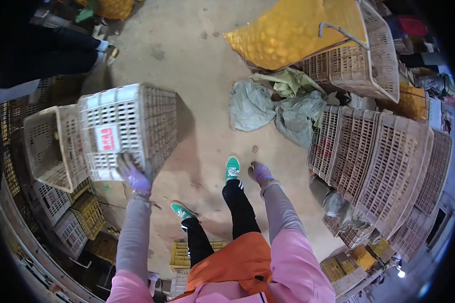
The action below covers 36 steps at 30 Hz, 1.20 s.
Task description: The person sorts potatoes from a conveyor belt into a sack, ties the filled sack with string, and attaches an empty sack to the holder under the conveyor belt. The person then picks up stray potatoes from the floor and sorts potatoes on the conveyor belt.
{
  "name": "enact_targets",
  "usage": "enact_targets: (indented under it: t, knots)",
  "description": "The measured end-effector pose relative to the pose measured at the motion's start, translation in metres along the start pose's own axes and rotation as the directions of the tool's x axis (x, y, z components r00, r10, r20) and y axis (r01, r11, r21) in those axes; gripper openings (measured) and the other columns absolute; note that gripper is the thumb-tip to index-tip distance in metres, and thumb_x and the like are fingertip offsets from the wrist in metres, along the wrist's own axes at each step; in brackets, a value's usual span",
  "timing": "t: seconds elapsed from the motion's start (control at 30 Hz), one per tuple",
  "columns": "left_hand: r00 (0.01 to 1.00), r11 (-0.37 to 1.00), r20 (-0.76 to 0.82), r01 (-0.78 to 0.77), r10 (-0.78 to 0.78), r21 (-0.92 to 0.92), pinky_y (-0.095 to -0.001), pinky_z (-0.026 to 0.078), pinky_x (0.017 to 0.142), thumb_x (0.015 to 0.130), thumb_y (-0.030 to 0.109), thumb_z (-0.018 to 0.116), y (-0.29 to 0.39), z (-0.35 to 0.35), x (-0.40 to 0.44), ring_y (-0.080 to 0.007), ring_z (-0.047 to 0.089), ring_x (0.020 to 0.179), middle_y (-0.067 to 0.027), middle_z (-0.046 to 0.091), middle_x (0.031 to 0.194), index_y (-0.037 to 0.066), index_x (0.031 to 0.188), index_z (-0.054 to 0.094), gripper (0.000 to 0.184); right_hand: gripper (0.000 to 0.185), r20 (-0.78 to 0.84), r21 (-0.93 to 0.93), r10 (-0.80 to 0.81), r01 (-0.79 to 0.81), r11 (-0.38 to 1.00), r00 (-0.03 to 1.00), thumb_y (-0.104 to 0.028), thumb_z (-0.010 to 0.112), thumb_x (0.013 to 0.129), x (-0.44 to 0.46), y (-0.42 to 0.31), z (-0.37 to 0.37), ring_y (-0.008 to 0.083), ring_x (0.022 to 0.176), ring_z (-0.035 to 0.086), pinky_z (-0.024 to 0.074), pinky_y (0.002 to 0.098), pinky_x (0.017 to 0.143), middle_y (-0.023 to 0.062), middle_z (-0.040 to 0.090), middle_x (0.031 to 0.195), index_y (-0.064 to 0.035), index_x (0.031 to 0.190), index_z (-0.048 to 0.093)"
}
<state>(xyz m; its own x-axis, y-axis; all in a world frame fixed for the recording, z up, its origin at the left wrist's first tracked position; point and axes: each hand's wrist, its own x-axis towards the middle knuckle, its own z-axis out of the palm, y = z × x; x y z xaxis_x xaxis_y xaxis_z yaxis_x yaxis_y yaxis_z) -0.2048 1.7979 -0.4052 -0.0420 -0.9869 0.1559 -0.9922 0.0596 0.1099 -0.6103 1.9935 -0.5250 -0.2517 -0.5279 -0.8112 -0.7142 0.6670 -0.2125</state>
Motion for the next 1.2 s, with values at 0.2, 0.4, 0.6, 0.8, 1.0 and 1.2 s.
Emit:
enact_targets:
  t: [0.2, 0.4, 0.6, 0.8, 1.0, 1.2]
  knots:
    - [0.991, 0.993, 0.082, -0.104, 0.108, -0.049, -0.0573, 0.021, 0.104, 0.079, 0.045, 0.059, 0.003, 0.004, 0.014, -0.045, 0.028, 0.129, -0.028, 0.028, 0.14, -0.001, 0.139, 0.029, 0.081, 0.036, -0.063, 0.068, 0.09, -0.086, 0.994, 0.994, -0.023, 0.054, 0.083, 0.063, -0.007, -0.019, 0.0341, 0.098, 0.061, 0.0483, 0.0373, 0.083, 0.0223, 0.063, 0.103, -0.005, 0.114, 0.059]
    - [0.971, 0.999, 0.235, 0.047, -0.048, 0.009, -0.0467, 0.018, 0.111, 0.087, 0.021, 0.048, -0.018, 0.024, -0.011, -0.0391, 0.02, 0.135, -0.0249, 0.021, 0.145, 0.0, 0.14, 0.025, 0.061, 0.034, 0.106, 0.376, -0.044, 0.001, 0.926, 0.993, -0.016, 0.052, 0.087, 0.023, -0.04, -0.009, 0.015, 0.086, 0.058, 0.0472, 0.0279, 0.078, 0.0093, 0.064, 0.099, 0.0004, 0.116, 0.057]
    - [0.802, 0.99, 0.586, 0.144, -0.115, -0.003, -0.0529, 0.011, 0.111, 0.085, 0.031, 0.042, -0.008, -0.004, 0.015, -0.0448, 0.018, 0.134, -0.0283, 0.027, 0.142, -0.001, 0.138, 0.03, 0.063, 0.036, 0.264, 0.643, -0.191, -0.025, 0.766, 0.945, -0.021, 0.055, 0.089, -0.01, -0.023, 0.014, 0.0079, 0.074, 0.049, 0.0422, 0.0216, 0.064, 0.0002, 0.058, 0.092, -0.0015, 0.119, 0.053]
    - [0.878, 0.991, 0.468, 0.129, -0.096, -0.038, -0.0561, 0.015, 0.109, 0.075, 0.058, 0.055, -0.008, -0.035, 0.019, -0.0448, 0.021, 0.133, -0.0276, 0.019, 0.145, 0.002, 0.139, 0.028, 0.089, 0.029, 0.226, 0.554, -0.113, -0.032, 0.832, 0.968, -0.017, 0.054, 0.092, -0.055, -0.039, -0.012, 0.0055, 0.069, 0.045, 0.0399, 0.0204, 0.061, -0.0025, 0.053, 0.084, -0.0018, 0.117, 0.054]
    - [0.884, 0.736, 0.465, 0.285, 0.046, -0.615, -0.0452, 0.033, 0.104, 0.082, 0.048, 0.055, -0.079, -0.103, -0.014, -0.0386, 0.039, 0.125, -0.0258, 0.036, 0.138, 0.003, 0.135, 0.036, 0.072, 0.026, -0.001, 0.574, -0.169, 0.139, 0.807, 0.986, -0.021, 0.053, 0.092, -0.139, -0.052, 0.022, 0.0033, 0.058, 0.041, 0.0319, 0.0182, 0.045, -0.0038, 0.052, 0.078, -0.0103, 0.116, 0.053]
    - [0.561, 0.703, 0.827, 0.573, 0.038, -0.421, -0.0374, 0.042, 0.095, 0.088, 0.031, 0.054, -0.234, -0.133, -0.222, -0.0244, 0.055, 0.111, -0.0131, 0.056, 0.123, 0.006, 0.13, 0.047, 0.05, 0.039, -0.16, 0.374, -0.264, 0.306, 0.876, 0.951, -0.016, 0.052, 0.089, -0.344, -0.122, 0.055, 0.0291, 0.113, 0.054, 0.0418, 0.0347, 0.096, 0.023, 0.056, 0.12, 0.0041, 0.122, 0.051]
